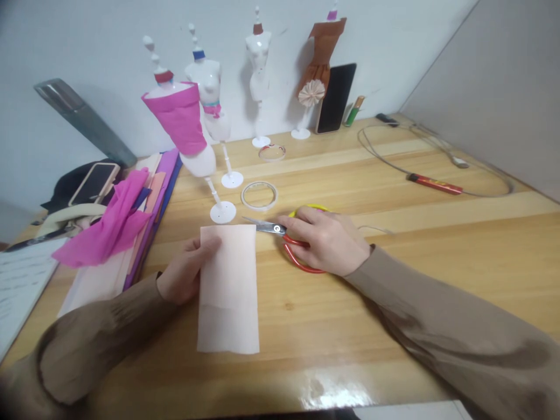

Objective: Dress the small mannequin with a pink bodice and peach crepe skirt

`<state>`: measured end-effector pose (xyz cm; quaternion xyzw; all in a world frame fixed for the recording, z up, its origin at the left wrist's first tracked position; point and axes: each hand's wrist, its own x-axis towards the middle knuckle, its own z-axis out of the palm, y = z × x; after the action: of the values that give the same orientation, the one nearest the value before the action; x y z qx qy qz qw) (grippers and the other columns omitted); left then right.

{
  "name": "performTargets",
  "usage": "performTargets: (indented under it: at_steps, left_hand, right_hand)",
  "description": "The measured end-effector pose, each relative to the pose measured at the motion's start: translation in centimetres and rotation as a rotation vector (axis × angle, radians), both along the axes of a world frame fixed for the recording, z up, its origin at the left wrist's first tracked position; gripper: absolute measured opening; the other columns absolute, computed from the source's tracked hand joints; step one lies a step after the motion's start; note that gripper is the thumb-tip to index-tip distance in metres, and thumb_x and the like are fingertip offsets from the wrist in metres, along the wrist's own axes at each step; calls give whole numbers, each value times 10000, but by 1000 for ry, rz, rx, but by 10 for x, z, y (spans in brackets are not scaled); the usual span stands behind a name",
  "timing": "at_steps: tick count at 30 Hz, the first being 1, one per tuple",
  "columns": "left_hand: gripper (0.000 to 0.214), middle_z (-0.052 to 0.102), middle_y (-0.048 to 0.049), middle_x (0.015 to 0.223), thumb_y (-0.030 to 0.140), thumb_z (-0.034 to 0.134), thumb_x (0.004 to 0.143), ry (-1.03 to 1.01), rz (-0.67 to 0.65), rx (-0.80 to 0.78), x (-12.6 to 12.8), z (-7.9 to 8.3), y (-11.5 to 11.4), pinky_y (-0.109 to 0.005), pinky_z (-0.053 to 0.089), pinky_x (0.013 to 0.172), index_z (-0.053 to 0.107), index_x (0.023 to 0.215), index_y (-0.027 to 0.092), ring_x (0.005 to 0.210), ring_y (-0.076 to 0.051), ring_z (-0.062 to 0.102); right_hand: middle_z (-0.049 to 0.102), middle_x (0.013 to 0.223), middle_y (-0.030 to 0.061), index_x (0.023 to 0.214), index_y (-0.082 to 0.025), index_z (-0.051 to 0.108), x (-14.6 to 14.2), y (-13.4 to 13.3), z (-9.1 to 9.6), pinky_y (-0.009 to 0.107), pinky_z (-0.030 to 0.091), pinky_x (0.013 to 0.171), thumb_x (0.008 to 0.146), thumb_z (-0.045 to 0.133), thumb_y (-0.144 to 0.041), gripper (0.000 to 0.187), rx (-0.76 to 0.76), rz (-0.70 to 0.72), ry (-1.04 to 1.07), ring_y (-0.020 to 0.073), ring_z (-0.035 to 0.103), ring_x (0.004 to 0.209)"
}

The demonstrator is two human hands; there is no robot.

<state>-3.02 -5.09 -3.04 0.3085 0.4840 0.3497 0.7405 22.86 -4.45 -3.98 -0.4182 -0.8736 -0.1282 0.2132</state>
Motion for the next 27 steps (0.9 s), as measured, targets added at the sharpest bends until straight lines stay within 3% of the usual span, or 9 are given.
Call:
performTargets:
  at_steps: [4,11,27]
  left_hand:
    - [462,730,-123,816,427,817,602,-39,-41,23,-2,1,0,-283,538,618,695,879,78,683,-197,671]
    - [361,731,-95,770,314,844,571,-29,-67,43,-2,-2,-2,-279,529,610,708,827,100,640,-178,659]
    - [336,738,-91,793,292,840,577,25,-43,57,-1,-4,-3,-272,530,609,720,831,109,645,-174,660]
  right_hand:
    - [631,793,63,1117,-167,649,1,0,-1,247,364,492,862,504,-260,308,-22,-6,-4,142,560,604]
    - [638,801,68,1112,-170,651,1,-1,-2,254,361,497,868,507,-270,300,-28,-6,-4,141,557,596]
    - [661,720,28,1049,-211,695,1,-1,-8,259,316,480,902,506,-303,256,72,-31,-31,112,534,537]
